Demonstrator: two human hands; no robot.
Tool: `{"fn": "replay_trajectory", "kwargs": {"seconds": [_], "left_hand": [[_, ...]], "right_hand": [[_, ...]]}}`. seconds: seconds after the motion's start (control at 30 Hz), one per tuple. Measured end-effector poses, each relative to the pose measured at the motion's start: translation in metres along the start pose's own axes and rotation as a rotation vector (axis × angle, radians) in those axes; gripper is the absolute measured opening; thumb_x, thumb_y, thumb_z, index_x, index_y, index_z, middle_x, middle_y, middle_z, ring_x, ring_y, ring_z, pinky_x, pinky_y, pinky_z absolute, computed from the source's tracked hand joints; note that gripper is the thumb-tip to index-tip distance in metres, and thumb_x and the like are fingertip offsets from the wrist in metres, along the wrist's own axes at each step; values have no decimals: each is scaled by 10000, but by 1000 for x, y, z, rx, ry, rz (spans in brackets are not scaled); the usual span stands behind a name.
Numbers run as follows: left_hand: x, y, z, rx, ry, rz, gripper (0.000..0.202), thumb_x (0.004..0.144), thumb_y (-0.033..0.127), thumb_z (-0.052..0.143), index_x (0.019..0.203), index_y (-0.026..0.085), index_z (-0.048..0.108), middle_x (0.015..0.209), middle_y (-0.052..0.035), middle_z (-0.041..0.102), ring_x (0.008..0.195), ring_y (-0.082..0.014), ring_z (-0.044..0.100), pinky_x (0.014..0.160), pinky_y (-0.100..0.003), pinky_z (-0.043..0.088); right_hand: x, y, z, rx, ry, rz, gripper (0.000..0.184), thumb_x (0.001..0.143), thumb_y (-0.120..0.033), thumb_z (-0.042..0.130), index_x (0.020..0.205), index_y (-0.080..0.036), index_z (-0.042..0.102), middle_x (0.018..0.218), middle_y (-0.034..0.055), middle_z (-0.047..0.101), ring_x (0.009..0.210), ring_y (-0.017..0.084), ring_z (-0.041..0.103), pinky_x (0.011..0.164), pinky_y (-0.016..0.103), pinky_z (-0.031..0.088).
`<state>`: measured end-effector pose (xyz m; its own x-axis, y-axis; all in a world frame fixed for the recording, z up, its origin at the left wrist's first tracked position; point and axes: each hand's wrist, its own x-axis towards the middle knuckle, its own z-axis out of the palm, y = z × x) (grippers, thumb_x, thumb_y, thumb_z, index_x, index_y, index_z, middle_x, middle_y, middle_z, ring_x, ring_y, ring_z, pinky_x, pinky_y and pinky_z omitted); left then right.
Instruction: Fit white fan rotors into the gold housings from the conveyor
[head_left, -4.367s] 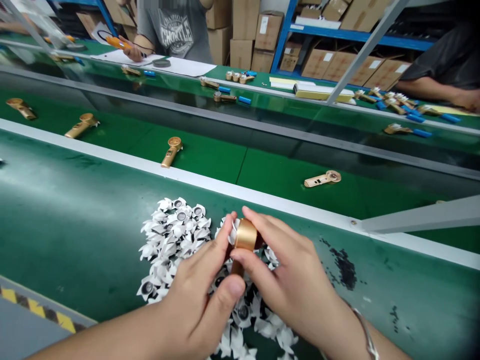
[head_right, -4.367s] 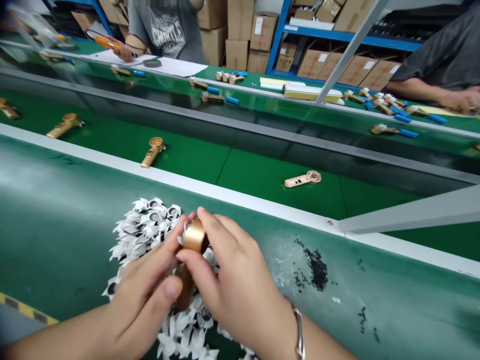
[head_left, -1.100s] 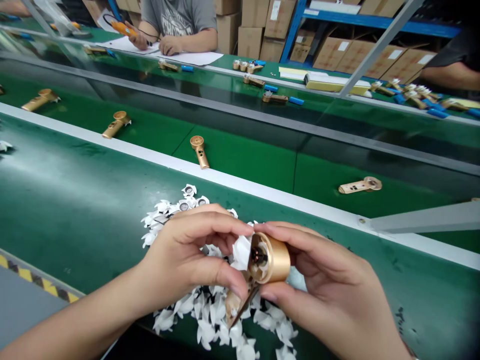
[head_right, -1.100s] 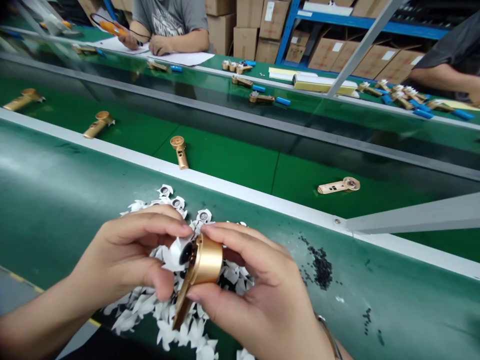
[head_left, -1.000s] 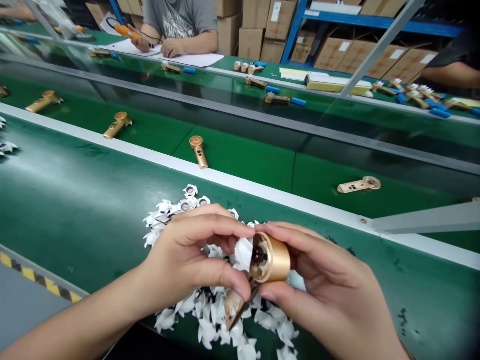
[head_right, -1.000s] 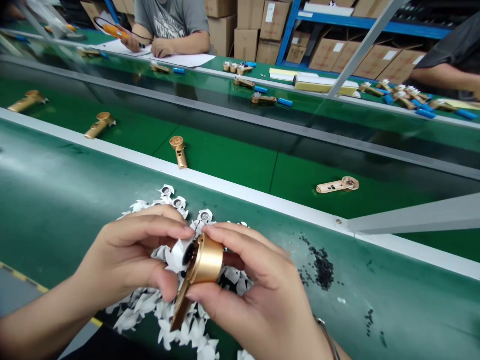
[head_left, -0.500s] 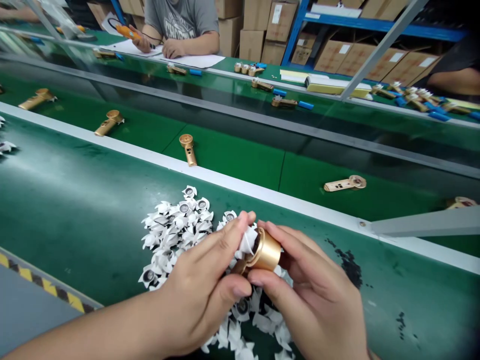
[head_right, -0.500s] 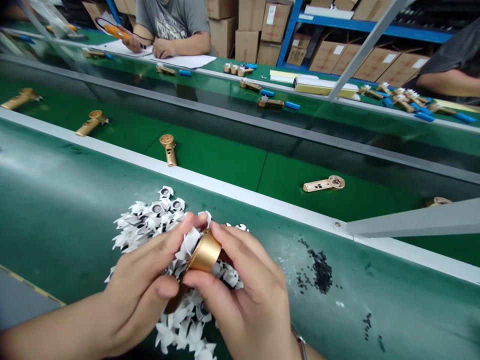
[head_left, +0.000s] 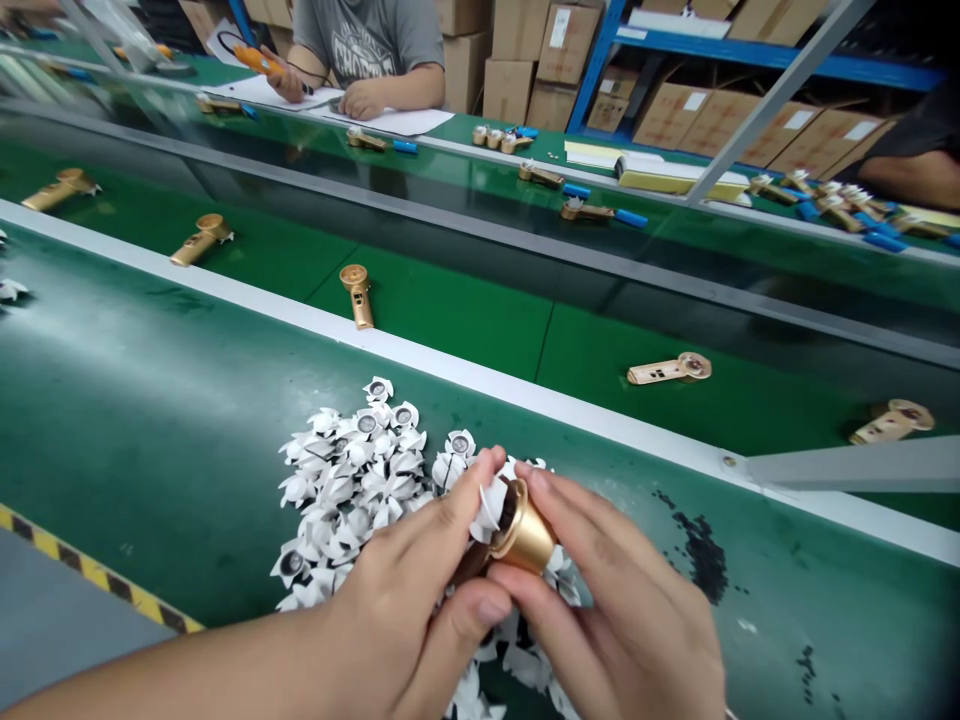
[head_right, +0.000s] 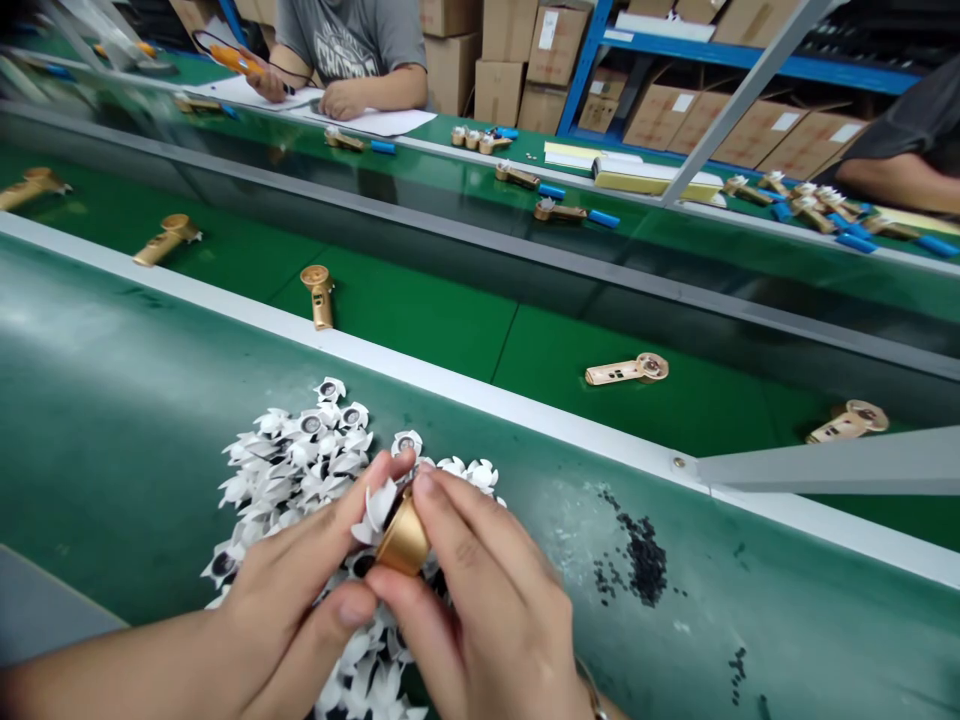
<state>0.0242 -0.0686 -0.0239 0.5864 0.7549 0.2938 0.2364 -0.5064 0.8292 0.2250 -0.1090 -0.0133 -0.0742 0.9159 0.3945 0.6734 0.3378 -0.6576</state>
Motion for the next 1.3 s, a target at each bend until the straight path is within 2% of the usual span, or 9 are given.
{"fn": "replay_trajectory", "kwargs": {"seconds": [0.33,0.43,0.5,0.6,0.73,0.83,1.03,1.17,1.3], "left_hand": [[-4,-3,-8,105,-119,-44,842,950,302,541,1620,227,39,1602,-118,399,1384,-299,508,1111,-395,480],[23,-19,-49,231,-223,-284,694,976,369,525,1596,300,222,1539,-93,500,1397,-343,480,1093,-506,473],[43,-42,-84,319,-135,-413,523,990,373,509,1505,301,448,1401,-86,631,1266,-311,590,1035,-466,509],[68,-82,-127,409,-112,-379,395,912,339,639,1283,214,686,1220,-122,698,1022,-273,655,778,-281,552],[80,-111,-140,321,-298,-296,286,857,221,701,1133,234,774,1089,-62,712,873,-180,650,646,-147,487],[77,-113,-132,275,-299,-274,288,930,158,589,1149,233,760,1047,-23,692,832,-119,616,624,-87,456],[78,-112,-121,331,-232,-277,317,919,100,599,1193,204,720,969,58,673,646,-21,507,551,-4,384],[78,-119,-121,425,-177,-279,199,887,207,678,1072,178,743,823,78,645,629,-17,516,541,11,379],[74,-128,-132,510,-25,-562,374,763,423,817,1068,220,742,772,78,647,577,-28,537,493,-35,395]], "right_hand": [[12,-1,2,77,-92,30,485,900,-300,697,1374,-260,598,1272,85,707,1097,254,712,894,361,634],[57,16,2,53,-124,201,355,951,-383,614,1268,-234,674,1088,66,770,881,216,752,731,324,634],[103,39,7,-177,-166,296,343,961,-423,576,1184,-201,714,1000,81,778,849,233,739,744,350,597],[175,77,20,-343,-230,359,265,941,-375,616,886,-152,747,837,113,753,831,250,713,788,381,551],[217,107,21,-455,-303,382,277,945,-415,640,1016,-150,684,1052,71,717,956,200,680,897,417,527],[178,106,-13,-493,-302,330,283,965,-391,582,1084,-156,684,1095,104,715,980,241,676,898,408,511],[8,103,-91,-481,-365,262,178,961,-258,527,930,-201,694,906,73,739,804,227,698,728,356,567],[-62,115,-94,-510,-321,215,174,976,-213,515,963,-191,687,962,102,728,913,260,679,829,423,568],[-70,113,-89,-548,-356,156,208,993,-195,508,997,-166,714,993,106,714,925,254,628,840,414,531]]}}
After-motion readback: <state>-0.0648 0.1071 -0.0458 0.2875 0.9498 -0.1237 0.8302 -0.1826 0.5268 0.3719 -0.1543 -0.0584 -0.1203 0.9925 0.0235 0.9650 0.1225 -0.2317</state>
